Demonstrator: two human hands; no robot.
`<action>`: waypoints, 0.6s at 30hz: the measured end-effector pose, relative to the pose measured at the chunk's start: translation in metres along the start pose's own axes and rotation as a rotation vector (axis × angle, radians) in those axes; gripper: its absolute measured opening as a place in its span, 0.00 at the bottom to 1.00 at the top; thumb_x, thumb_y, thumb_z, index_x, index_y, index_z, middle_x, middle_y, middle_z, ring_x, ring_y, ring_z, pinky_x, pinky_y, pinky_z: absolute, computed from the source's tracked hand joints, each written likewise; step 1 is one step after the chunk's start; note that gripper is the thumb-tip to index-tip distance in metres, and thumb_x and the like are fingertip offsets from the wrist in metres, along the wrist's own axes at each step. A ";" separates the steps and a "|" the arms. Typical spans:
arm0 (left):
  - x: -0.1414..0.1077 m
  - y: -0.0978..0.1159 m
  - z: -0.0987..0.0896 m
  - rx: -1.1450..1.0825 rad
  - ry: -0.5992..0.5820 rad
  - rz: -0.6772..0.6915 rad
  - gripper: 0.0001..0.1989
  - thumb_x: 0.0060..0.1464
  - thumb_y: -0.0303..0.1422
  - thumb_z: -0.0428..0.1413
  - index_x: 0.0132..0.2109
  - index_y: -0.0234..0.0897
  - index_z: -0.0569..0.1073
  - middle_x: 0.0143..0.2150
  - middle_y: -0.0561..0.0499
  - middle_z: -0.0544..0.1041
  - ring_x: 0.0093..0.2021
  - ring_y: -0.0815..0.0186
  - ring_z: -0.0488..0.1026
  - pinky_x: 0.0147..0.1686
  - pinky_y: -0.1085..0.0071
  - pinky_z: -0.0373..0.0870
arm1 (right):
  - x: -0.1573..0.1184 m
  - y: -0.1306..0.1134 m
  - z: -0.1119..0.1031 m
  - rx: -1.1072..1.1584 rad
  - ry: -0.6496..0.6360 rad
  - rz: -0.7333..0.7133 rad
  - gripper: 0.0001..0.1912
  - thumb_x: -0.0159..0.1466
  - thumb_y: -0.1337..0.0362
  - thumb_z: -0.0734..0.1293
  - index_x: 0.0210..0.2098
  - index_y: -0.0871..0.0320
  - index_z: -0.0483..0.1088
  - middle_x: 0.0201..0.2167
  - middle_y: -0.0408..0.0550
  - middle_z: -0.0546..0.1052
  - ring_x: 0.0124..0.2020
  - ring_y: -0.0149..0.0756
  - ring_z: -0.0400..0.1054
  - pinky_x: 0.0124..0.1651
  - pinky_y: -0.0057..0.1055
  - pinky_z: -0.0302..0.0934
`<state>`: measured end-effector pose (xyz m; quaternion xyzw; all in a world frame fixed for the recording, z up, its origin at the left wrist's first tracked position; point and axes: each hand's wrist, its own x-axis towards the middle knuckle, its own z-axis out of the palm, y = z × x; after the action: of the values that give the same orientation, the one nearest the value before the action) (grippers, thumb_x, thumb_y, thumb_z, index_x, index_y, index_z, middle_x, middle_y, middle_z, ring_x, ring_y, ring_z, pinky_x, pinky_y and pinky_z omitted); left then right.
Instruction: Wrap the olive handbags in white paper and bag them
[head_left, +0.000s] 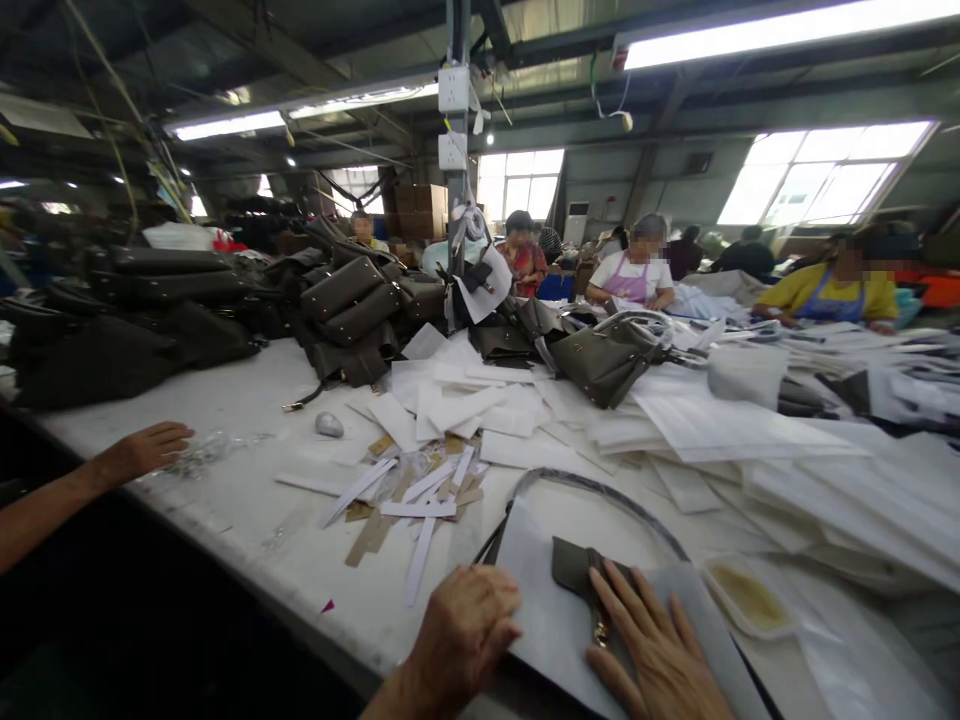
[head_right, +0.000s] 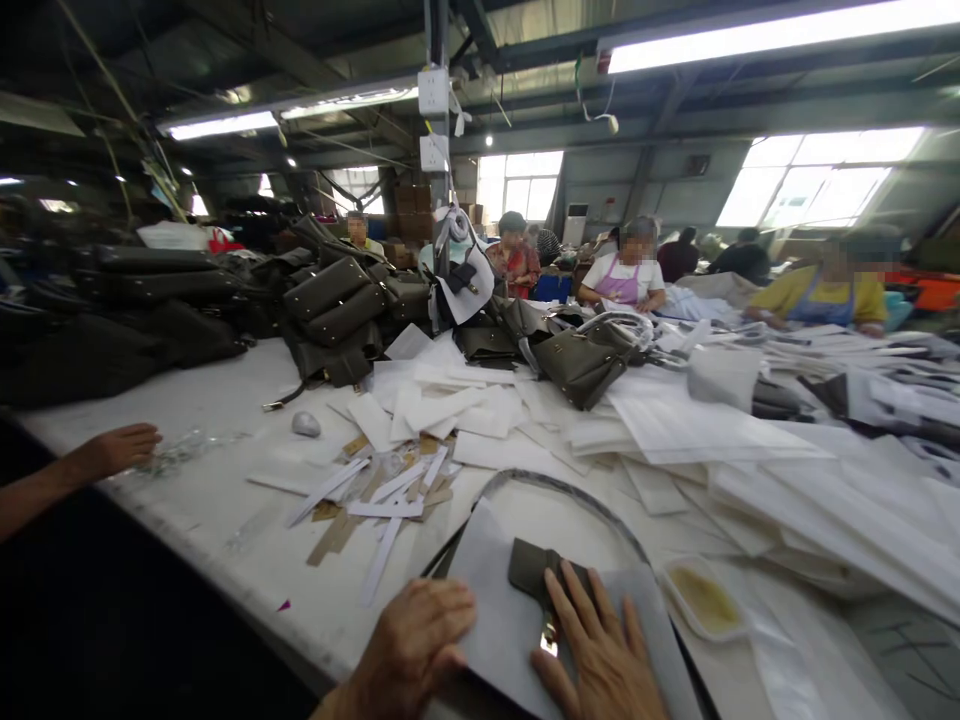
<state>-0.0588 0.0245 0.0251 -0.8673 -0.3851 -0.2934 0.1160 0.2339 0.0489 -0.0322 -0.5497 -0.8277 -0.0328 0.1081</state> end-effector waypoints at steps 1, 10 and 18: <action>0.009 -0.010 -0.007 -0.030 -0.064 -0.068 0.17 0.68 0.39 0.42 0.48 0.49 0.75 0.47 0.52 0.80 0.49 0.65 0.76 0.45 0.67 0.77 | 0.000 -0.001 -0.002 0.002 -0.006 0.003 0.34 0.65 0.42 0.59 0.68 0.42 0.52 0.68 0.45 0.57 0.67 0.61 0.52 0.61 0.68 0.52; 0.118 -0.121 0.058 0.119 -0.313 -0.212 0.24 0.55 0.17 0.50 0.59 0.31 0.68 0.61 0.39 0.70 0.62 0.57 0.65 0.60 0.57 0.64 | 0.001 -0.011 -0.020 0.047 -0.085 0.034 0.34 0.66 0.45 0.60 0.69 0.41 0.49 0.69 0.44 0.54 0.69 0.59 0.49 0.64 0.66 0.47; 0.160 -0.138 0.087 0.237 -0.408 -0.212 0.15 0.63 0.37 0.55 0.53 0.33 0.70 0.51 0.45 0.74 0.46 0.62 0.74 0.46 0.58 0.74 | 0.003 -0.016 -0.030 0.109 -0.113 0.061 0.35 0.67 0.44 0.60 0.69 0.42 0.49 0.70 0.45 0.54 0.70 0.58 0.45 0.67 0.64 0.41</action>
<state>-0.0392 0.2511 0.0478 -0.8435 -0.5212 -0.0755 0.1052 0.2227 0.0402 -0.0017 -0.5688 -0.8160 0.0468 0.0918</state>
